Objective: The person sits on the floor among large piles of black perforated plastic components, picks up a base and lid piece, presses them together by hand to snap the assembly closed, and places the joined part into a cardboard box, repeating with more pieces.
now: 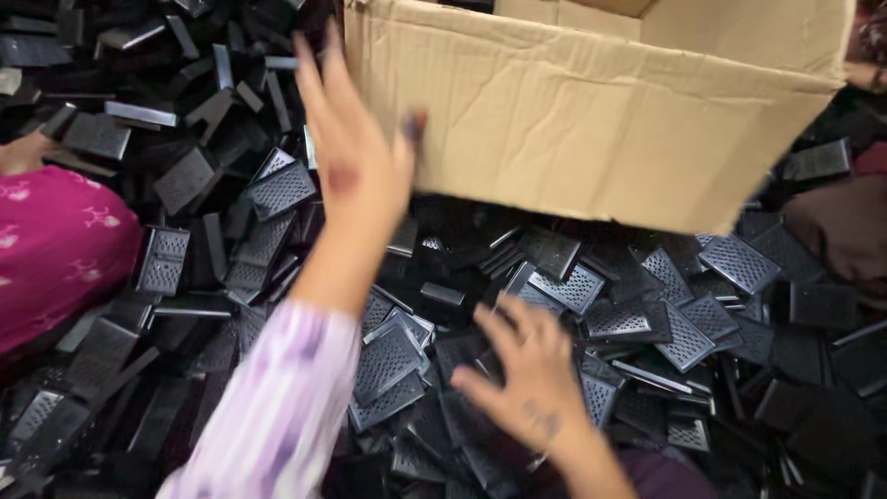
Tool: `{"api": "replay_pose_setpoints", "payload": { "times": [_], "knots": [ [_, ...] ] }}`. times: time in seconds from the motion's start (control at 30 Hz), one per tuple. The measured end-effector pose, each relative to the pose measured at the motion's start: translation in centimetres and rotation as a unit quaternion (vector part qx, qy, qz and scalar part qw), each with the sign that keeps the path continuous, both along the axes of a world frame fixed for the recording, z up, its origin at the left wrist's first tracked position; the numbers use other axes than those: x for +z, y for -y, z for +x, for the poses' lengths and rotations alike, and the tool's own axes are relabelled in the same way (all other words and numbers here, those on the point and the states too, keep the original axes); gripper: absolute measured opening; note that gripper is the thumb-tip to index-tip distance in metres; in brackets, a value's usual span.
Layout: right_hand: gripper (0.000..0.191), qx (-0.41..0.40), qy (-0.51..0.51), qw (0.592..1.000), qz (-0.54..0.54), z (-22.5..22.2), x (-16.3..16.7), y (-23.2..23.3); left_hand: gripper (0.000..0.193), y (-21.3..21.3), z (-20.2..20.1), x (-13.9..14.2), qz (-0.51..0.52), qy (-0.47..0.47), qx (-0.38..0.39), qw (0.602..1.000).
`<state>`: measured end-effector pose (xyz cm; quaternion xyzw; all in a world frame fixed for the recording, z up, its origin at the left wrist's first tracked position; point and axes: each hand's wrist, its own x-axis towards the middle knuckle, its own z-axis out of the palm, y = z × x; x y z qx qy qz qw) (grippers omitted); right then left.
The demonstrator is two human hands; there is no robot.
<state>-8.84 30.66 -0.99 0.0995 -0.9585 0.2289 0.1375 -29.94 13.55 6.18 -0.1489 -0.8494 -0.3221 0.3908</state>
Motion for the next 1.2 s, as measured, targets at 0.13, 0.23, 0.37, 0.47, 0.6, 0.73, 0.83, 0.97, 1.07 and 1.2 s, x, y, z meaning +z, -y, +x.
{"api": "replay_pose_setpoints", "payload": {
  "times": [0.13,0.23,0.37,0.47,0.6,0.73,0.83,0.97,1.07,1.2],
  "knots": [
    [0.068,-0.03,0.109,0.993,-0.022,-10.4,2.9,-4.7,0.106,2.3,10.4,-5.5,-0.033,0.209,-0.056,0.976],
    [0.087,0.048,0.204,0.978,-0.022,-18.6,1.6,-2.6,0.123,1.2,12.3,-9.3,-0.094,0.383,-0.036,0.918],
    [0.097,0.008,0.355,0.91,0.216,-19.0,-1.2,3.5,0.098,-0.9,12.3,-12.4,-0.071,0.443,0.025,0.893],
    [0.087,-0.062,0.498,0.856,0.124,-16.1,-1.7,4.1,0.083,0.2,14.4,-13.4,-0.085,0.445,0.0,0.892],
    [0.077,-0.001,0.502,0.856,0.125,-10.4,-1.8,3.4,0.073,3.6,18.4,-13.5,-0.118,0.406,-0.109,0.9],
    [0.072,0.037,0.53,0.831,0.165,-3.3,-2.4,3.6,0.07,5.5,23.0,-12.8,-0.148,0.45,-0.142,0.869],
    [0.074,0.043,0.494,0.861,0.111,1.5,-2.2,3.6,0.071,6.6,26.3,-12.1,-0.157,0.482,-0.168,0.846],
    [0.064,0.078,0.316,0.946,-0.003,6.6,-2.3,2.4,0.078,7.9,30.2,-11.6,-0.068,0.477,-0.232,0.845],
    [0.04,0.145,0.181,0.965,-0.119,7.6,-2.8,1.4,0.086,8.4,31.6,-11.5,-0.001,0.441,-0.262,0.858],
    [0.021,0.046,0.092,0.994,-0.046,6.8,-3.8,1.1,0.102,6.9,31.1,-12.2,0.077,0.421,-0.301,0.852]
  ]
}}
